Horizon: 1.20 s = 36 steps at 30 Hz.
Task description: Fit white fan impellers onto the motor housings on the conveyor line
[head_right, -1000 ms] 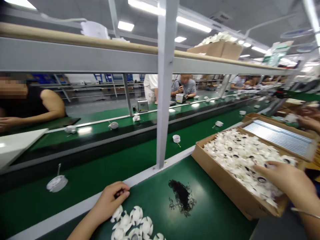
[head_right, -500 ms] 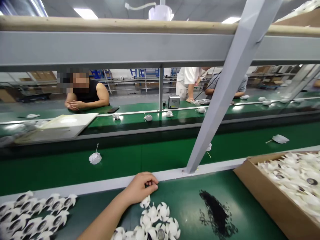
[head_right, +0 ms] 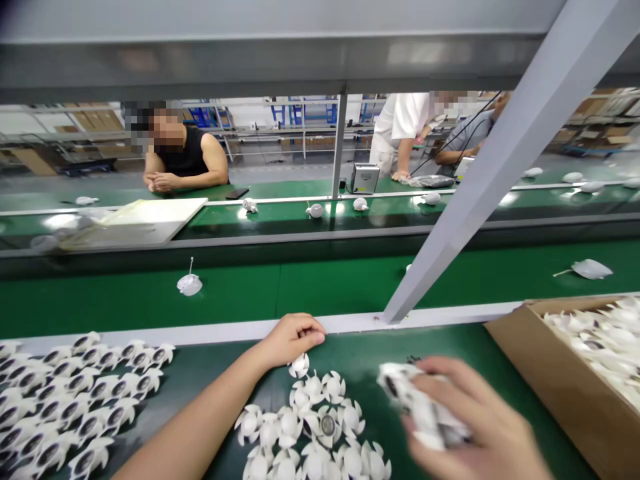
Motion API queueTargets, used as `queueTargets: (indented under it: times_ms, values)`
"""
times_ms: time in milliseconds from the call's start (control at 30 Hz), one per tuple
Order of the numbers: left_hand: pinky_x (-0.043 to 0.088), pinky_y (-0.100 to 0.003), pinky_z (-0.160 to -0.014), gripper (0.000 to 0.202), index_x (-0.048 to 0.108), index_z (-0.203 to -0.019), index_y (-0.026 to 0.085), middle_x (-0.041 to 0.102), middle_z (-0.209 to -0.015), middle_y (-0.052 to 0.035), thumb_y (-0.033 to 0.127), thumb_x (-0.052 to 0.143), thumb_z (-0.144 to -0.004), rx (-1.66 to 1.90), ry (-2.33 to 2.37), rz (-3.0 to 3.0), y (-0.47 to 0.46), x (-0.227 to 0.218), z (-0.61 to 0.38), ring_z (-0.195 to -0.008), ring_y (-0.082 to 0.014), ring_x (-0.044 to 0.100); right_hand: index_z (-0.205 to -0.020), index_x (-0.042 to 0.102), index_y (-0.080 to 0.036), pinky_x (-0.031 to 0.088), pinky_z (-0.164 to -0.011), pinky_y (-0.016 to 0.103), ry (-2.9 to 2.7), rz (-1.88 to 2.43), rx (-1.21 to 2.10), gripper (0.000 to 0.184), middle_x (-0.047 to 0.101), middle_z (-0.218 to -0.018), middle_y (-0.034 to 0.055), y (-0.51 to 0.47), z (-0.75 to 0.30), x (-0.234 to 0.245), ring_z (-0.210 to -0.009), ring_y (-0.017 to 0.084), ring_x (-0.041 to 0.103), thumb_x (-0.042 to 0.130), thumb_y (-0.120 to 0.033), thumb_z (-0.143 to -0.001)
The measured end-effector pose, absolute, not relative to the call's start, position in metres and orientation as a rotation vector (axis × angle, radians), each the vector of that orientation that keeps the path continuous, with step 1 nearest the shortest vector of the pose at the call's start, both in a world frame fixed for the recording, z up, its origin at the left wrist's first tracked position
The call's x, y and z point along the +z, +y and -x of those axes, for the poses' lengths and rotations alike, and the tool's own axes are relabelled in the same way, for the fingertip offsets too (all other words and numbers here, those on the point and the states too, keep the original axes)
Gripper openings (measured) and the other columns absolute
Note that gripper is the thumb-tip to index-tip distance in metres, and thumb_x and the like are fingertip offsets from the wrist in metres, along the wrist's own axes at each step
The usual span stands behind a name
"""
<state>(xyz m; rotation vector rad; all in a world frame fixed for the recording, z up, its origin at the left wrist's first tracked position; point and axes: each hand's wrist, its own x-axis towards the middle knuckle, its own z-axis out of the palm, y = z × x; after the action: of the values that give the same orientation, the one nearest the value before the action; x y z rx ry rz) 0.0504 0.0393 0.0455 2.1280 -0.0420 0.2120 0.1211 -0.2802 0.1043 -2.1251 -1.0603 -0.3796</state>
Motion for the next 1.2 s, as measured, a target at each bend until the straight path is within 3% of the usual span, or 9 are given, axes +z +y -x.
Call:
queueTargets:
  times_ms: [100,200,333,433,633,733,933,1100,1200]
  values:
    - [0.044,-0.022,-0.064,0.023,0.074,-0.091,0.017,0.068,-0.082,-0.0043,0.037,0.062,-0.090,0.203,-0.040,-2.107,0.040,0.045,-0.051,-0.073,-0.0137,0.059,-0.103,0.064,-0.030,0.060,-0.069,0.037,-1.372,2.020,-0.116,0.033,0.060,-0.111,0.0112,-0.233,-0.097,0.097,-0.091,0.027,0.066,0.070,-0.022,-0.071]
    - [0.045,-0.023,-0.068,0.025,0.074,-0.091,0.017,0.070,-0.083,-0.0042,0.037,0.059,-0.092,0.195,-0.051,-2.087,0.041,0.047,-0.052,-0.076,-0.0144,0.061,-0.097,0.064,-0.024,0.057,-0.071,0.039,-1.522,1.979,-0.032,0.033,0.060,-0.107,0.0104,-0.194,-0.078,0.091,-0.090,0.026,0.062,0.070,-0.018,-0.065]
    - [0.047,-0.025,-0.078,0.033,0.074,-0.091,0.016,0.072,-0.089,-0.0047,0.038,0.050,-0.098,0.189,-0.075,-2.062,0.043,0.049,-0.052,-0.085,-0.0158,0.065,-0.100,0.065,-0.023,0.055,-0.078,0.041,-1.644,1.999,0.072,0.035,0.061,-0.116,0.0102,-0.174,-0.069,0.085,-0.102,0.029,0.057,0.073,-0.020,-0.066]
    - [0.048,-0.026,-0.080,0.036,0.074,-0.092,0.016,0.072,-0.089,-0.0047,0.040,0.048,-0.099,0.185,-0.077,-2.045,0.043,0.049,-0.053,-0.086,-0.0162,0.065,-0.120,0.061,-0.024,0.053,-0.092,0.045,-1.704,1.978,0.262,0.056,0.057,-0.128,0.0107,-0.177,-0.066,0.088,-0.118,0.032,0.051,0.079,-0.032,-0.067]
    - [0.047,-0.023,-0.068,0.032,0.074,-0.097,0.016,0.071,-0.089,-0.0047,0.043,0.056,-0.093,0.112,-0.078,-2.029,0.045,0.047,-0.054,-0.076,-0.0144,0.062,-0.148,0.039,-0.026,0.031,-0.117,0.053,-1.621,1.843,0.542,0.085,0.036,-0.155,0.0114,-0.204,-0.064,0.100,-0.146,0.033,0.025,0.077,-0.050,-0.075]
    - [0.049,-0.024,-0.071,0.028,0.072,-0.105,0.016,0.071,-0.098,-0.0063,0.035,0.066,-0.085,0.002,-0.183,-2.017,0.052,0.053,-0.052,-0.081,-0.0156,0.062,-0.145,0.043,-0.027,0.036,-0.115,0.047,-1.443,1.820,0.456,0.069,0.044,-0.149,0.0108,-0.223,-0.074,0.099,-0.140,0.029,0.038,0.072,-0.044,-0.084]
    - [0.039,-0.036,-0.108,0.046,0.068,-0.121,0.028,0.061,-0.132,-0.0036,0.023,0.073,-0.075,-0.207,-0.506,-2.170,0.063,0.068,-0.050,-0.124,-0.0241,0.053,-0.106,0.067,-0.026,0.053,-0.084,0.036,-1.036,2.129,-0.030,0.016,0.067,-0.103,0.0051,-0.277,-0.112,0.091,-0.097,0.022,0.064,0.059,-0.024,-0.093]
    - [0.035,-0.041,-0.111,0.031,0.073,-0.108,0.028,0.056,-0.136,-0.0024,0.027,0.071,-0.077,-0.264,-0.517,-2.335,0.054,0.070,-0.050,-0.129,-0.0271,0.047,-0.089,0.065,-0.022,0.050,-0.076,0.037,-0.943,2.370,-0.191,0.009,0.064,-0.085,0.0044,-0.314,-0.125,0.072,-0.085,0.022,0.061,0.057,-0.023,-0.092]
    - [0.037,-0.037,-0.108,0.026,0.071,-0.101,0.024,0.062,-0.125,-0.0020,0.023,0.069,-0.075,-0.253,-0.518,-2.306,0.050,0.072,-0.050,-0.122,-0.0246,0.052,-0.089,0.066,-0.021,0.050,-0.078,0.037,-1.005,2.417,-0.158,0.010,0.064,-0.087,0.0054,-0.320,-0.122,0.058,-0.086,0.022,0.059,0.057,-0.021,-0.091]
